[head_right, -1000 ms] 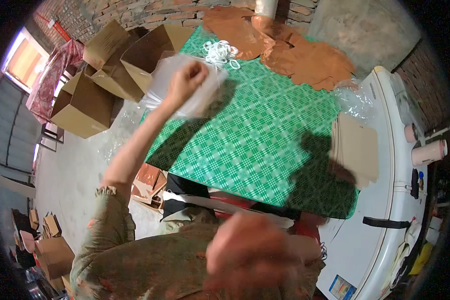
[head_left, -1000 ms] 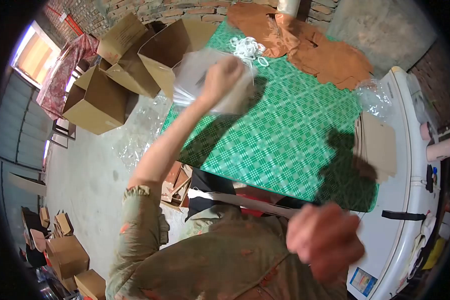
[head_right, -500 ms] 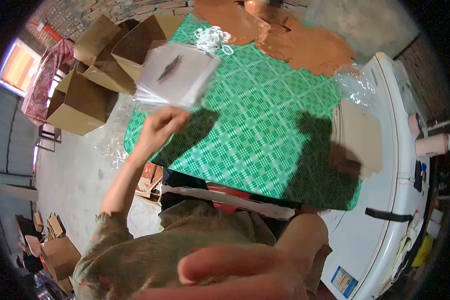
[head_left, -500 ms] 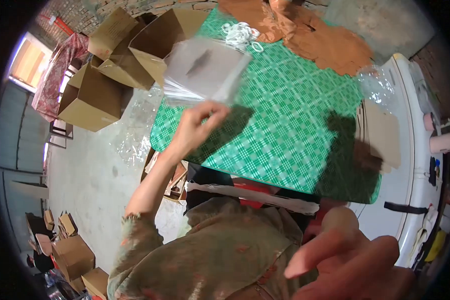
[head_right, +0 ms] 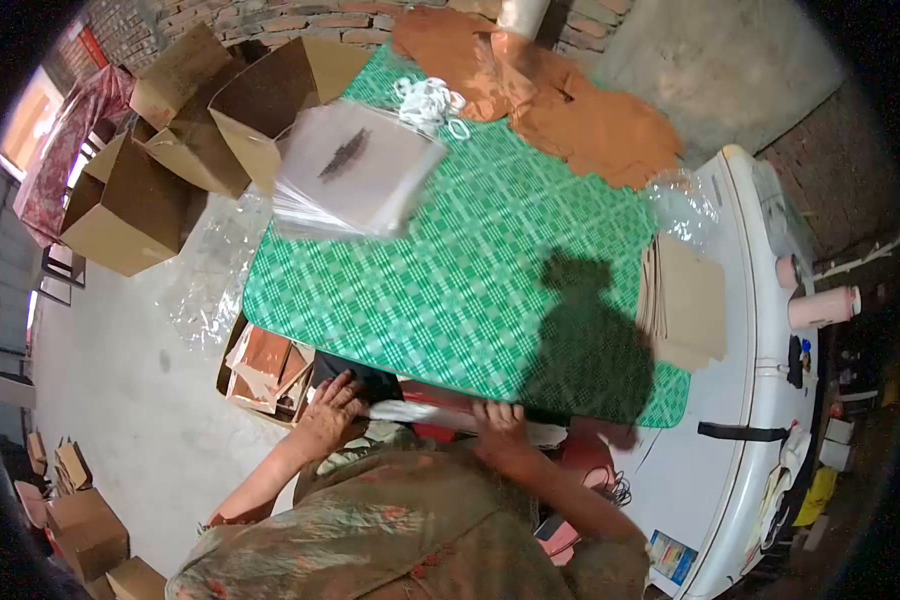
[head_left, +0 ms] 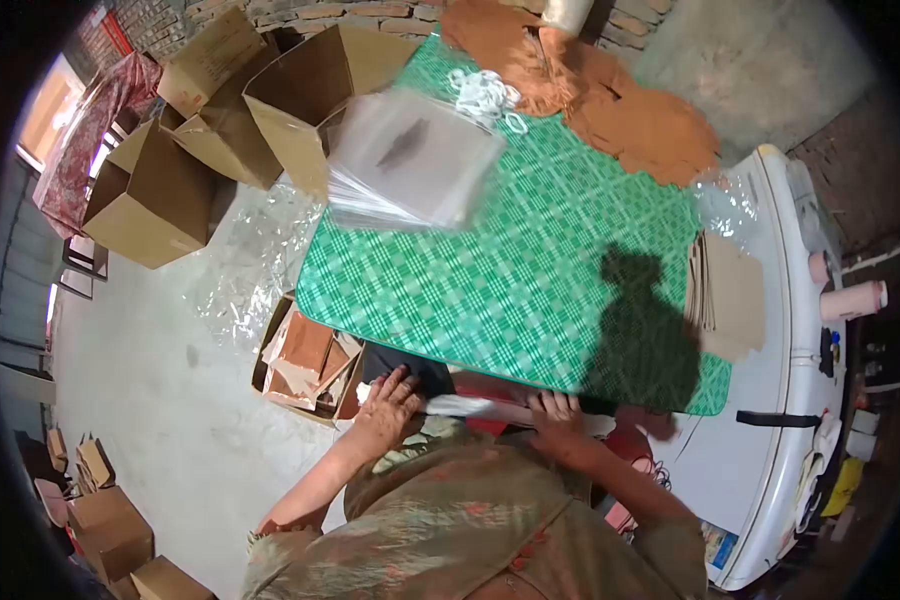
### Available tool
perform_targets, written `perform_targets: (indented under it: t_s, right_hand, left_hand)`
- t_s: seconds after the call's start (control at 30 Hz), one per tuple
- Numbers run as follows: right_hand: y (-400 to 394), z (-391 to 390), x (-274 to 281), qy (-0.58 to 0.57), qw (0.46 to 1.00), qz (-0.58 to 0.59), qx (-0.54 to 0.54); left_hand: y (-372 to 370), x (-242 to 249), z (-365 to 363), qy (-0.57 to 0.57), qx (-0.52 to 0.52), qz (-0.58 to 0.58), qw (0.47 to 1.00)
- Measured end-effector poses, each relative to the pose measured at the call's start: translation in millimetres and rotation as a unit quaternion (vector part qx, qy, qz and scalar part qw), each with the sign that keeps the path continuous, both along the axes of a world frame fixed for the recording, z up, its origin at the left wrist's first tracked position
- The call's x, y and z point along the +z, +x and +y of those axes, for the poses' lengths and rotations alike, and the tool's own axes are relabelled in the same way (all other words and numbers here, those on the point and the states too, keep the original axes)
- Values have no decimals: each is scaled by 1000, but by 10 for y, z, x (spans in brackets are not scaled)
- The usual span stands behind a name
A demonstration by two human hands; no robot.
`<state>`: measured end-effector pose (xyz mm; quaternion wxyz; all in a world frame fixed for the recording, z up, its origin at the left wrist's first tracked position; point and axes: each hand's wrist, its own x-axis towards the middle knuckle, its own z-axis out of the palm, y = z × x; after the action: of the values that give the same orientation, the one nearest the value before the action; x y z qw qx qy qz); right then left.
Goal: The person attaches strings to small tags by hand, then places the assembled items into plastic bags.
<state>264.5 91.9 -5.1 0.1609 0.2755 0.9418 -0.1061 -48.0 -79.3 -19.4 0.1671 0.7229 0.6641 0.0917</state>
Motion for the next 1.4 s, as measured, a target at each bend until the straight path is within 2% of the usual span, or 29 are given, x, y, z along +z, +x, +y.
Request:
perform_targets:
  t_s: [0.03,0.1,0.13,0.2,0.23,0.3,0.33,0.37,0.43,0.47,0.5,0.53,0.6,0.67,0.73,0.8,0.83,0.87,0.97,1.0,1.03,1.1,1.13,1.17,1.23,1.27,1.33,1.37,1.4]
  right_hand:
    - [244,-13,-211,33,999,-24,31]
    - [256,70,-215,41,996,58,57]
    - [223,89,-235,7,998,50,29]
    - [129,109,-271,-61,997,39,-28]
    - [50,109,-161,-91,991,63,-82]
    - [-46,84,168,-151,964,113,-186]
    - [-87,87,341,-162,966,95,-177]
    - [-112,114,525,-174,967,75,-169]
    - [-104,174,717,-233,958,20,-166]
    - [-100,240,771,-277,946,-12,-170]
    - [-136,325,856,-318,932,-42,-171]
    - [-265,356,1194,-350,913,-50,-204]
    - [-119,394,1041,-319,932,-37,-170]
    - [53,409,930,-300,942,-21,-145]
    - [196,441,872,-290,949,3,-128]
    - [381,462,601,-160,981,-57,-98]
    - [452,432,488,-96,988,-87,-83]
    - [543,397,390,-119,989,-54,-68]
    - [720,359,305,-188,982,22,-22]
    - [698,324,307,-213,976,34,-10]
    - [677,289,304,-238,970,47,3]
    - [699,237,276,-217,976,-7,-27]
    - [701,240,300,-207,977,-36,-42]
    - [710,230,346,-233,970,-35,-66]
    - [740,216,474,-287,951,-35,-112]
    - [800,202,361,-286,955,-32,-77]
    - [861,173,171,-276,961,-25,-8]
    - [908,202,208,-272,962,-16,-5]
    - [865,232,482,-267,964,-8,-2]
  left_hand:
    - [4,16,31,-9,7,-30,999]
    - [-3,72,57,33,-20,-23,999]
    - [-18,116,88,38,-24,-55,997]
    - [-17,239,65,-2,64,-192,979]
    - [-36,290,46,1,108,-243,964]
    - [-170,462,-5,-86,194,-319,924]
    - [-266,272,-97,-63,193,-341,918]
    - [-360,421,-112,-94,195,-336,917]
    - [-481,636,-160,-136,191,-416,878]
    - [-520,572,-202,-137,186,-453,861]
    - [-524,659,-189,-147,162,-427,878]
    - [-526,800,-128,-155,138,-399,893]
    - [-578,898,12,-193,87,-324,922]
    - [-532,878,62,-163,65,-203,963]
    - [-481,662,43,-158,52,-77,983]
    - [-447,317,-146,-102,33,-38,993]
    - [-404,344,-147,-76,23,-19,997]
    - [-308,379,-160,-134,82,-27,987]
    - [-102,200,-291,-132,125,-32,983]
    - [-49,-31,-406,-55,113,14,992]
    - [-50,-4,-431,-52,83,-3,995]
    - [-104,81,-437,-48,21,-35,998]
    - [-176,157,-448,-78,32,-107,991]
    - [-310,226,-492,-69,-105,-60,990]
    - [-355,330,-532,-87,-102,-144,980]
    - [-299,510,-575,-170,-6,-180,969]
    - [-316,582,-611,-279,63,-211,935]
    - [-362,601,-669,-331,97,-228,911]
    - [-442,439,-836,-441,203,-172,857]
